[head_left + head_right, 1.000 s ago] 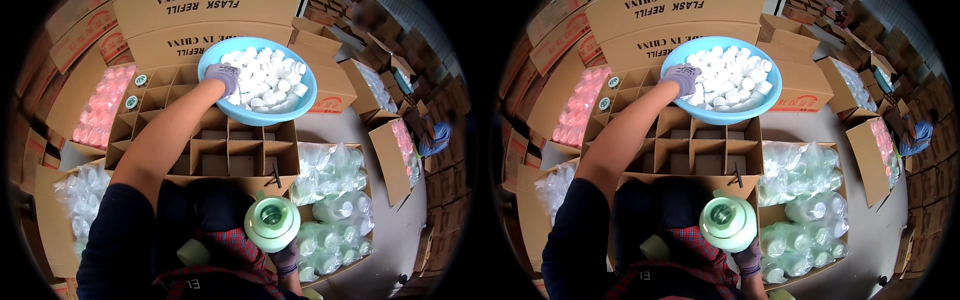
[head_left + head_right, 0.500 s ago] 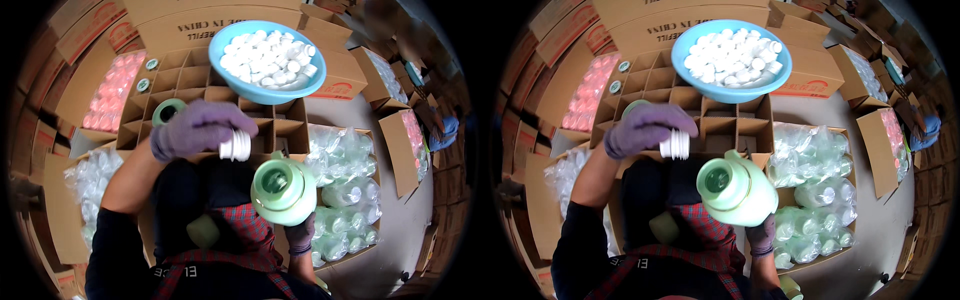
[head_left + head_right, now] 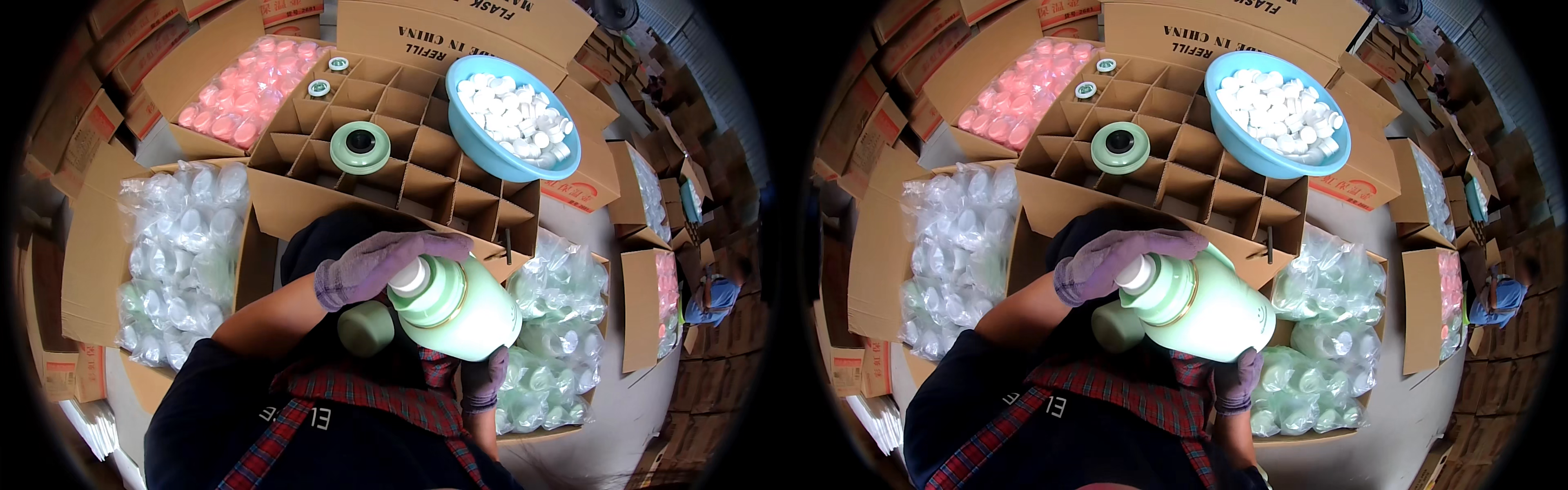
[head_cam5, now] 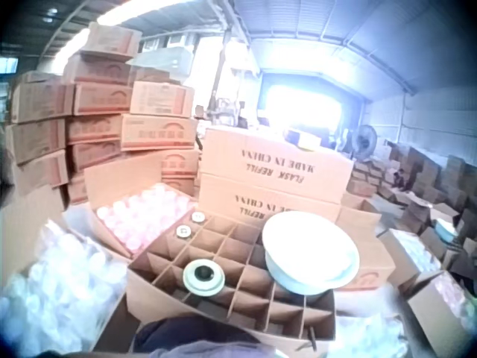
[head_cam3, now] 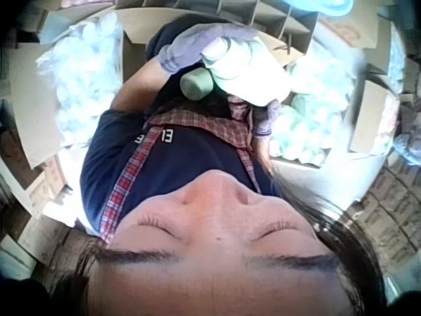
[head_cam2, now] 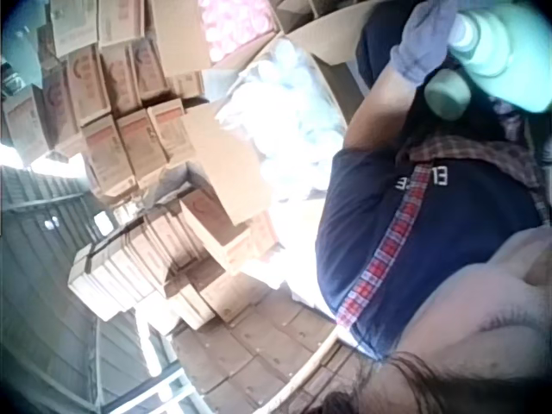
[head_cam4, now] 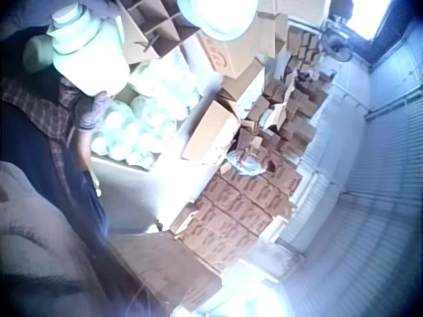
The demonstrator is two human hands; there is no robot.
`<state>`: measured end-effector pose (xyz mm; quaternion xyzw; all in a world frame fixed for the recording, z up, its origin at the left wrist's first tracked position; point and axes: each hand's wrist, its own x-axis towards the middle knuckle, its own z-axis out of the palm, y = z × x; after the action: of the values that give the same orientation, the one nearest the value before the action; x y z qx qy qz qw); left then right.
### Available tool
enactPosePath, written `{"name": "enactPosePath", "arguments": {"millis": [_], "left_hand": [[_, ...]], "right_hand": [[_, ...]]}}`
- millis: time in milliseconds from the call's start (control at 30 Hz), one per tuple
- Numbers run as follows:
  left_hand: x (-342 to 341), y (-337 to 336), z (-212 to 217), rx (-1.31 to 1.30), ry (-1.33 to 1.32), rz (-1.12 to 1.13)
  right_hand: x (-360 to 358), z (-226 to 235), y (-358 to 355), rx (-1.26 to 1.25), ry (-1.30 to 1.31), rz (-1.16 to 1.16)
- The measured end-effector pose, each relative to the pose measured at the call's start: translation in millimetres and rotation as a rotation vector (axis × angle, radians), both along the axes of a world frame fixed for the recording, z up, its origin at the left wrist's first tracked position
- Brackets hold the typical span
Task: The person assembles plastic flasks by screwing lids onto white and green bodies, inserting inner components, and placing the finished units into plastic bags. The person handles multiple flasks one at a time, occasionally inspecting the interior before bagging.
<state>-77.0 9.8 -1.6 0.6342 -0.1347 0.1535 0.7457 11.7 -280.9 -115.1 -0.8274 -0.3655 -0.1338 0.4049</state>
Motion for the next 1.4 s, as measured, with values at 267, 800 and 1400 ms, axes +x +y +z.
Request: {"name": "enactPosePath", "arguments": {"millis": [267,800,1400], "left_hand": [[-6.1,-12.0,-19.8,-0.042,0.073,0.036],[-96.7,5.4,-25.7,-0.44,0.281,0.197],[-88.2,14.0,10.9,1.014,-0.484,0.275]], "right_hand": [[-8.5,-9.4,-12.8,0.344,0.478,0.011],[10.7,-7.9,-82.9,-0.057,0.296,-0.142],[40.3,59.7,-9.8,0.222,0.524,0.207]]}}
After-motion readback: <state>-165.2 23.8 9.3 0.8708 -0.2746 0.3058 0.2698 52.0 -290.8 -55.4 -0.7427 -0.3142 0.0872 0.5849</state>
